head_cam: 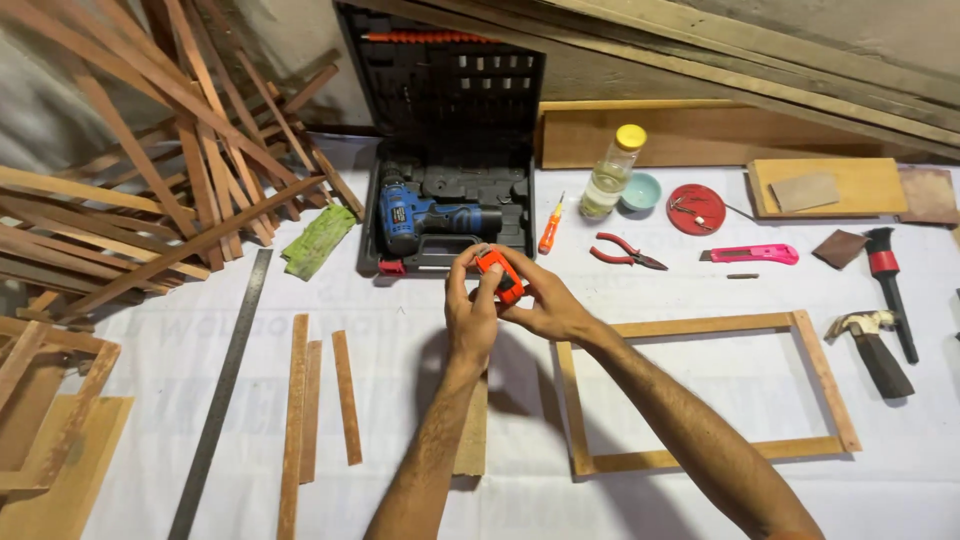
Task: The person lays thin wooden slats on a work table and aligns them into a rectangular frame, hammering nails at the joints with a claw hammer. They then use a tape measure to measure the assembled frame and pick nails from a red lid.
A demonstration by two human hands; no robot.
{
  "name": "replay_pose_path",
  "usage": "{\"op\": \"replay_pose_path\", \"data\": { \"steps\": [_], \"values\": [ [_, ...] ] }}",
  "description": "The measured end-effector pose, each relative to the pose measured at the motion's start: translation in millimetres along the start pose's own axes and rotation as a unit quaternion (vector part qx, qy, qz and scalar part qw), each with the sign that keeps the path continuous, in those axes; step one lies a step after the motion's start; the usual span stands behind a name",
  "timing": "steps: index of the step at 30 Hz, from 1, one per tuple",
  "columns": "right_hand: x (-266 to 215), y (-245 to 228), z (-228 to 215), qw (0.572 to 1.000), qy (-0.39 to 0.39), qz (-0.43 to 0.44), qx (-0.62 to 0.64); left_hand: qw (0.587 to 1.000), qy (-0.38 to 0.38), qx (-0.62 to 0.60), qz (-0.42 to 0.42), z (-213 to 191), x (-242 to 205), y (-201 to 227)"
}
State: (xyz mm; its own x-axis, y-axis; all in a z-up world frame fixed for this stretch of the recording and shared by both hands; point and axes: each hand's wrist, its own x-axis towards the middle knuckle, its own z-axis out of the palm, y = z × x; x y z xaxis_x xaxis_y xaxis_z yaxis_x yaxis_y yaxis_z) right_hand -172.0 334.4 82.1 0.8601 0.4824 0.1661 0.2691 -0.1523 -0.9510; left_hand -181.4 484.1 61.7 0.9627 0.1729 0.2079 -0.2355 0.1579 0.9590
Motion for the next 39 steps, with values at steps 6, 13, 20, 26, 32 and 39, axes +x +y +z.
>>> {"op": "replay_pose_path", "data": {
  "steps": [6, 13, 20, 26, 32, 39],
  "values": [
    [-64, 33, -60, 0.994, -0.003, -0.035, -0.101, 0.952, -0.053, -0.194, -0.231, 64, -53, -28],
    [-97, 40, -114, 0.986, -0.054, 0.091, -0.126, 0.964, -0.12, 0.013, -0.238, 73, -56, -61],
    [-84, 9, -132, 0.953, -0.152, 0.138, -0.224, 0.936, -0.121, -0.098, -0.315, 63, -58, -99],
    [-80, 57, -160, 0.92, -0.228, 0.132, -0.289, 0.975, -0.028, 0.196, -0.098, 56, -77, -92],
    [-97, 73, -184, 0.891, -0.269, 0.116, -0.347, 0.946, 0.034, 0.318, -0.05, 51, -89, -124],
    [-116, 67, -181, 0.882, -0.256, 0.19, -0.346, 0.921, 0.038, 0.378, -0.089, 71, -94, -113]
  ]
}}
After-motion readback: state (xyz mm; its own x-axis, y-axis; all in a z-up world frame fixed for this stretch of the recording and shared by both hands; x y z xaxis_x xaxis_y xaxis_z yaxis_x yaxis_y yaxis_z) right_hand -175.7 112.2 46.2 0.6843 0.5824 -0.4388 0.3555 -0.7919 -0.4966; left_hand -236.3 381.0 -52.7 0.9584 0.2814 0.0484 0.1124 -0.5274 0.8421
